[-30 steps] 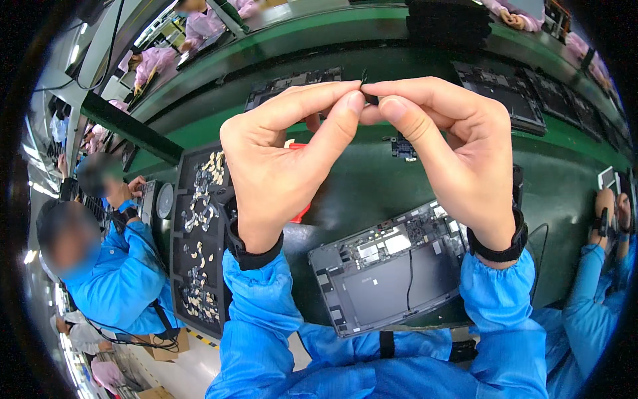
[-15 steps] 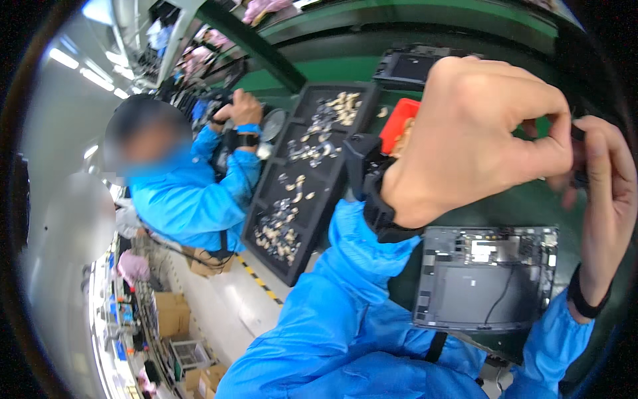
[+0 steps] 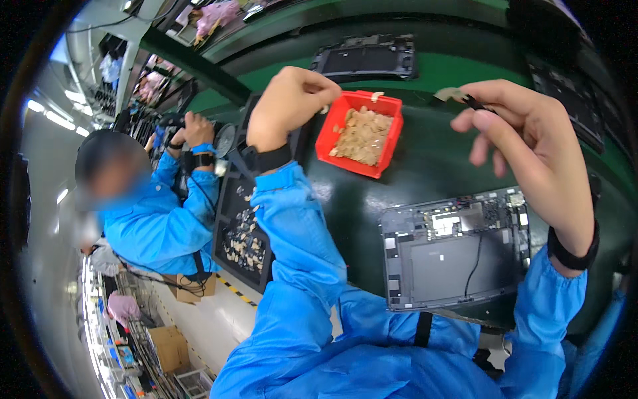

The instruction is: Installing small electronic components and connectors onto a motherboard/tablet internal chassis on an assembly line.

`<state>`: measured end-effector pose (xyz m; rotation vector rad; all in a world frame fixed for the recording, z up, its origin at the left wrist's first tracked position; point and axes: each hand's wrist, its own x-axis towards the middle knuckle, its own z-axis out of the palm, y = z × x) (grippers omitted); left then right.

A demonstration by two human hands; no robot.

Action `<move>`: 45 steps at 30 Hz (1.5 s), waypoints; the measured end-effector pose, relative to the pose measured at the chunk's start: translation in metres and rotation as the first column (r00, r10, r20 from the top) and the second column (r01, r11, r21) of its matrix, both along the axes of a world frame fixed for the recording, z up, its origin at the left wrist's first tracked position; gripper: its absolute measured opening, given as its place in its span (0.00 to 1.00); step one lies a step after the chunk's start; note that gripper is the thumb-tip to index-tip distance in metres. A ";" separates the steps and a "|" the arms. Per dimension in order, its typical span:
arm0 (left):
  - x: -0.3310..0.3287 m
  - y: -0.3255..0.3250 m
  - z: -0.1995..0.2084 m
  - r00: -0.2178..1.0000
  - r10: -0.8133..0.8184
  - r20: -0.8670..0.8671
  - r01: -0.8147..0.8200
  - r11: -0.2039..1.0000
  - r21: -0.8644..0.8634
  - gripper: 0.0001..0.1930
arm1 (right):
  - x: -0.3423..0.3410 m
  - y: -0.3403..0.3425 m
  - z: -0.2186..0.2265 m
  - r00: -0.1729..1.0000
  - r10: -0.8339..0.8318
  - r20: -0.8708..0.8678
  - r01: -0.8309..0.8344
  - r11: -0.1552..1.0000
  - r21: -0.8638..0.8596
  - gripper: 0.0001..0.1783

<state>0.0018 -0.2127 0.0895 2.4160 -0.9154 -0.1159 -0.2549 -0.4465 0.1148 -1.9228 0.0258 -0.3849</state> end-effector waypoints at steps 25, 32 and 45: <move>-0.088 -0.084 0.013 0.790 -0.089 0.606 0.544 0.559 -0.627 0.07 | -0.019 0.011 0.022 0.968 -0.173 0.181 0.195 0.975 -0.109 0.20; -0.095 -0.057 0.016 0.871 -0.108 0.479 0.400 0.721 -0.565 0.07 | -0.028 -0.026 0.015 0.954 -0.218 0.205 0.293 0.819 -0.494 0.19; -0.100 -0.035 0.034 0.959 -0.157 0.236 0.240 0.892 -0.382 0.06 | -0.015 0.002 0.012 0.929 -0.275 0.248 0.363 0.808 -0.463 0.20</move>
